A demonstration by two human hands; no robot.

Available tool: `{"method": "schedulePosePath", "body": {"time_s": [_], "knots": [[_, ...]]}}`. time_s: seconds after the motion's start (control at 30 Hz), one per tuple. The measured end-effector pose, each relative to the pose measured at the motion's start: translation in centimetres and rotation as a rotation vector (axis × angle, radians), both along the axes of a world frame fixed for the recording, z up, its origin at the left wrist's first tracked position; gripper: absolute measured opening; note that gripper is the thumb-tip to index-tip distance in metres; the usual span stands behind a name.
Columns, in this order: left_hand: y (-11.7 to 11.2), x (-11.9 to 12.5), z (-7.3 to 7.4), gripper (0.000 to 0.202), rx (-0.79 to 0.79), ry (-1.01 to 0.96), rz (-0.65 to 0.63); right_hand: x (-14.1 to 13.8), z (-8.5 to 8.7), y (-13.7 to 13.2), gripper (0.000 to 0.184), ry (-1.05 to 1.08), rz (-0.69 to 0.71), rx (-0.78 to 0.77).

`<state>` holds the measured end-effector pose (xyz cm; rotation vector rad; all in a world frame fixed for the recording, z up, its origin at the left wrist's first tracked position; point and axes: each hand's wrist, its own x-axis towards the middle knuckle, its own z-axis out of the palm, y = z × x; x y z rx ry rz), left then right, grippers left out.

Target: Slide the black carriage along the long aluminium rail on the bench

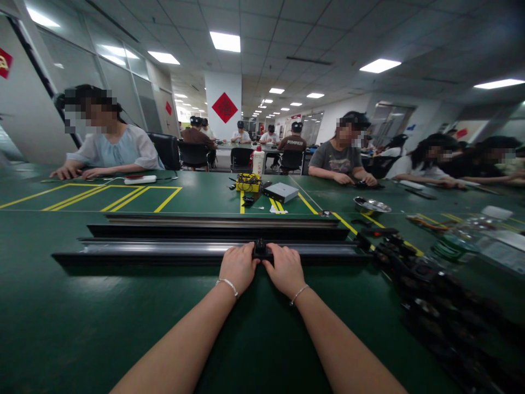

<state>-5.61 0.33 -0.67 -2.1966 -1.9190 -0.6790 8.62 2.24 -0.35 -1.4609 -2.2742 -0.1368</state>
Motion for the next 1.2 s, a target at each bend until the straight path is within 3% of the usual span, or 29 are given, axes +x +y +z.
{"method": "schedulePosePath", "body": {"time_s": [0.93, 1.2], "knots": [[0.6, -0.3, -0.2, 0.029, -0.018, -0.081, 0.016, 0.1, 0.0, 0.1, 0.033, 0.047, 0.021, 0.004], [-0.2, 0.5, 0.2, 0.023, 0.022, 0.083, 0.056, 0.1, -0.1, 0.2, 0.033, 0.043, 0.023, -0.003]]}}
